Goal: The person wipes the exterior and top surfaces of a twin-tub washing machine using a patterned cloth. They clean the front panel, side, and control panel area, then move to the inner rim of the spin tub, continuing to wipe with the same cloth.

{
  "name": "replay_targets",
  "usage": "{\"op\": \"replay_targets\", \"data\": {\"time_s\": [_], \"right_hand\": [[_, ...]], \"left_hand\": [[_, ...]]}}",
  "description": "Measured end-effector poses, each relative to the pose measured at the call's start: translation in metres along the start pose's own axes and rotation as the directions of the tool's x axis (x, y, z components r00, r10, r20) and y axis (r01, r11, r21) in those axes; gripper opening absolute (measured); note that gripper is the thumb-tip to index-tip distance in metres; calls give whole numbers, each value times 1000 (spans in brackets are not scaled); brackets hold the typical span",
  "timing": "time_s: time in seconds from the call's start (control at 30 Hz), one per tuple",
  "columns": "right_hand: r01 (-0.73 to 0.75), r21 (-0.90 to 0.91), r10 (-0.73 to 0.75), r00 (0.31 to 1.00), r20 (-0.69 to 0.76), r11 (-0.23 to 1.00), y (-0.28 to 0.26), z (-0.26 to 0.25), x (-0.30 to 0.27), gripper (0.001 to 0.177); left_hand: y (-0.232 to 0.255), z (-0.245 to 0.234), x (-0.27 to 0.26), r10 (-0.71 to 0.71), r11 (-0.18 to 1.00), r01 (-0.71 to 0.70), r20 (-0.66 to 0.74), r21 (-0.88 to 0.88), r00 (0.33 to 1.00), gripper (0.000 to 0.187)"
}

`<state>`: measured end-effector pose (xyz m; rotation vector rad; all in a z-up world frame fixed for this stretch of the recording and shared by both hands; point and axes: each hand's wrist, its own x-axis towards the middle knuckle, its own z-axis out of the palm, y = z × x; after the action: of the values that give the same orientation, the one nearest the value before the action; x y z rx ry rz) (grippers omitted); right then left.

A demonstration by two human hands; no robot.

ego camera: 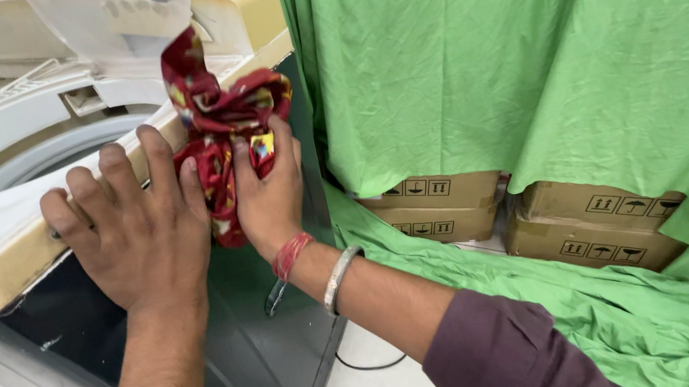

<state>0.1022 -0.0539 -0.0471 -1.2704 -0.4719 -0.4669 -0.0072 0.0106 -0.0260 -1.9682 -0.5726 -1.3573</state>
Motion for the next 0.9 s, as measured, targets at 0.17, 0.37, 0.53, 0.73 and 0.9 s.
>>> {"op": "replay_targets", "data": {"time_s": [0.17, 0.37, 0.53, 0.73, 0.9], "right_hand": [[249, -224, -248, 968, 31, 942, 31, 25, 14, 61], [136, -186, -107, 981, 159, 973, 68, -12, -37, 61], [254, -168, -202, 939, 277, 953, 41, -14, -45, 68], [385, -274, -366, 923, 120, 881, 45, 14, 51, 52], [159, -331, -176, 984, -21, 930, 74, 8, 91, 54]], "left_hand": [[5, 10, 1, -20, 999, 20, -3, 38, 1000, 43], [14, 11, 1, -16, 998, 16, -13, 53, 1000, 55], [14, 12, -1, -20, 997, 22, -27, 71, 999, 48], [17, 4, 6, -22, 995, 25, -32, 97, 999, 49], [18, 5, 10, -3, 989, 7, -31, 148, 1000, 49]]}}
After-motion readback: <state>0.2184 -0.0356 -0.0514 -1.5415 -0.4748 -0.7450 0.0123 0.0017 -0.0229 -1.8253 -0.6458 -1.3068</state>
